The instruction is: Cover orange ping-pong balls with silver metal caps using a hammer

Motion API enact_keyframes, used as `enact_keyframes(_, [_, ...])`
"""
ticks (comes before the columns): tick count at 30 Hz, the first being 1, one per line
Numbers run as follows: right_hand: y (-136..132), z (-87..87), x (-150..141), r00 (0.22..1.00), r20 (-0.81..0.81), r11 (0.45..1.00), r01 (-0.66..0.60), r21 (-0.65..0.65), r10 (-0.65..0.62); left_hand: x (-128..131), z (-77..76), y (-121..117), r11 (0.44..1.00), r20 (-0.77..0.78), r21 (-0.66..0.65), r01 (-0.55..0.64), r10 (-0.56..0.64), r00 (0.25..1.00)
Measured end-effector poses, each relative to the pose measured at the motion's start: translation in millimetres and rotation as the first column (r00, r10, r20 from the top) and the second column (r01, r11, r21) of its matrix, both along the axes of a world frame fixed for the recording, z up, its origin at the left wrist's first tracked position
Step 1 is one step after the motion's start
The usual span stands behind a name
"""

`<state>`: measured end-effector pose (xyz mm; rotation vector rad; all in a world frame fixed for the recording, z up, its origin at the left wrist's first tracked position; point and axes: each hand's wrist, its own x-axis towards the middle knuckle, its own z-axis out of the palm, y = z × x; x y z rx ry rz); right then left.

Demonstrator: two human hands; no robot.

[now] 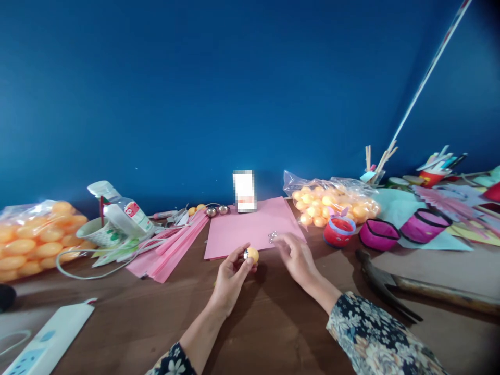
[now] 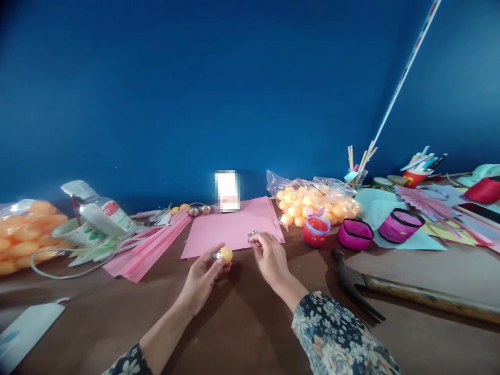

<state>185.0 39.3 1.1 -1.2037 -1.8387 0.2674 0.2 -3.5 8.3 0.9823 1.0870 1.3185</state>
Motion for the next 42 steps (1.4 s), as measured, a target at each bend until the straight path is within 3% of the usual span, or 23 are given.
enact_keyframes(4, [10.0, -1.0, 11.5, 0.963, 0.220, 0.985, 0.168, -0.033, -0.157, -0.9, -2.7, 0.9, 1.000, -0.002, 0.000, 0.005, -0.005, 1.000])
enact_keyframes(7, [14.7, -3.4, 13.4, 0.931, 0.291, 0.970, 0.240, -0.031, -0.221, -0.5, -2.0, 0.9, 1.000, -0.024, 0.000, 0.022, -0.022, 0.999])
enact_keyframes(22, [14.5, -8.6, 12.1, 0.904, 0.327, 0.944, 0.319, -0.081, -0.277, 1.4, -2.6, -3.5, 0.998, -0.037, 0.057, 0.018, -0.016, 0.999])
enact_keyframes(42, [15.4, -9.3, 12.1, 0.905, 0.331, 0.941, 0.319, -0.115, -0.266, 2.1, -2.5, -4.6, 0.998, -0.027, 0.064, 0.010, -0.008, 1.000])
